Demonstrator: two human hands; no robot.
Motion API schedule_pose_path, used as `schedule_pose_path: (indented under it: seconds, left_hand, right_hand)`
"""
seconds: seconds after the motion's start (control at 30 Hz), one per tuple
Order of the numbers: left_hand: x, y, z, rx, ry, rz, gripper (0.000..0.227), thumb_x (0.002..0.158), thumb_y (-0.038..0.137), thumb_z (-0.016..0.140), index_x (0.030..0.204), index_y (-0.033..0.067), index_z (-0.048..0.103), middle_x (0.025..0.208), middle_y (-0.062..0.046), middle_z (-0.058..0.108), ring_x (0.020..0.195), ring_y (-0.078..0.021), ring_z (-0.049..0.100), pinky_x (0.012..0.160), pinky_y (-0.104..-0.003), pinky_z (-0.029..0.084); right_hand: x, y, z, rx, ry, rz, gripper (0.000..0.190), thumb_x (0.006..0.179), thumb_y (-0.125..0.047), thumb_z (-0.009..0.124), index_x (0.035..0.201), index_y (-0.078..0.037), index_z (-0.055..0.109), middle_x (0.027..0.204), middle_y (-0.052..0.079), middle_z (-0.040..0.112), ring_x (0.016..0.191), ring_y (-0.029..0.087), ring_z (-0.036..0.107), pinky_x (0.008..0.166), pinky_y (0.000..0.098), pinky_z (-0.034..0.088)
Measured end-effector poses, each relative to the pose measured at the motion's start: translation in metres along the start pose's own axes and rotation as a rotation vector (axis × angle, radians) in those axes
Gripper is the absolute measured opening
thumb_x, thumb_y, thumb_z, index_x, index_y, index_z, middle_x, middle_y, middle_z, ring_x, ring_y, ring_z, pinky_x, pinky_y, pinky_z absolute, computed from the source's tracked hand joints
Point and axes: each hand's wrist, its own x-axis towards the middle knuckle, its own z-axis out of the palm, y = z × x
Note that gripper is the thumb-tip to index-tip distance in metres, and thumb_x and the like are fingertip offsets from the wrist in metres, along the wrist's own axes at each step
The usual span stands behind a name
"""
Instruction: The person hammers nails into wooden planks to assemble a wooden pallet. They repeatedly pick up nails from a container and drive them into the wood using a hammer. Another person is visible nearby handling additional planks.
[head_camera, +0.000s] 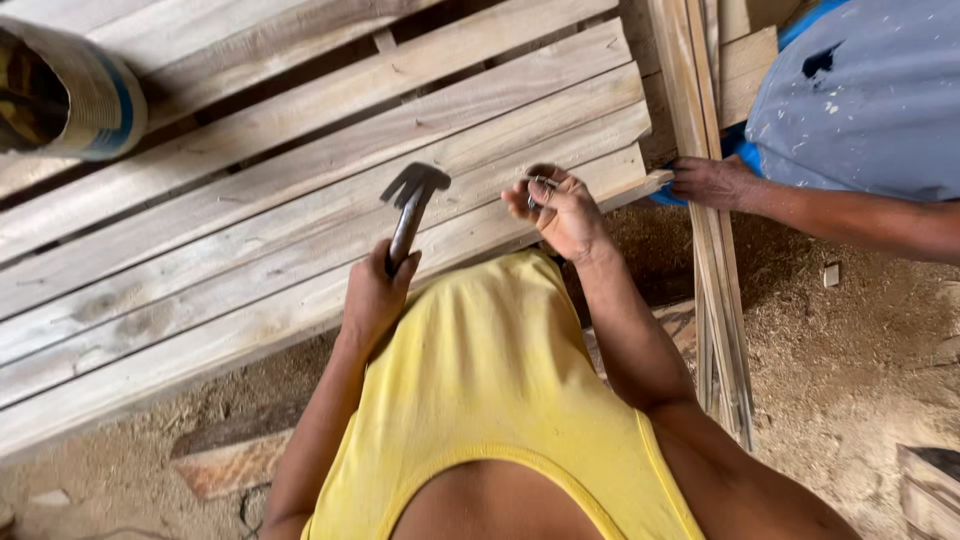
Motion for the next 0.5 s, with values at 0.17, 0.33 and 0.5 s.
schedule_pose_path:
  seconds: [0.17,0.33,0.5]
  left_hand:
    - [-0.003,0.004,0.000,0.031,-0.054,-0.061,0.026,0.098,0.030,0.068,0.104,0.0044,0.067,0.064,-0.012,0.068,0.047,-0.0203,0.057,0.048,-0.039,0.047]
    - [0.002,0.012,0.000,0.003,-0.034,0.006,0.026,0.097,0.028,0.070,0.102,0.0035,0.067,0.062,-0.013,0.067,0.047,-0.0185,0.057,0.049,-0.037,0.047]
    - [0.017,0.027,0.003,0.063,-0.089,0.020,0.025,0.097,0.029,0.069,0.101,0.0047,0.068,0.062,-0.012,0.067,0.047,-0.0197,0.057,0.049,-0.039,0.047]
  right_hand:
    - [-0.008,0.002,0.014,0.051,0.032,0.060,0.007,0.100,-0.009,0.069,0.103,-0.004,0.072,0.108,0.014,0.075,0.110,0.029,0.073,0.094,0.0399,0.062]
    - [-0.003,-0.006,0.003,0.034,0.189,-0.021,0.015,0.098,-0.010,0.068,0.111,-0.007,0.075,0.095,0.012,0.073,0.082,0.021,0.069,0.061,0.0292,0.059]
    - [0.006,-0.044,-0.035,-0.228,0.679,-0.286,0.008,0.098,-0.013,0.069,0.100,-0.008,0.074,0.092,0.007,0.076,0.060,0.006,0.057,0.042,0.0195,0.042]
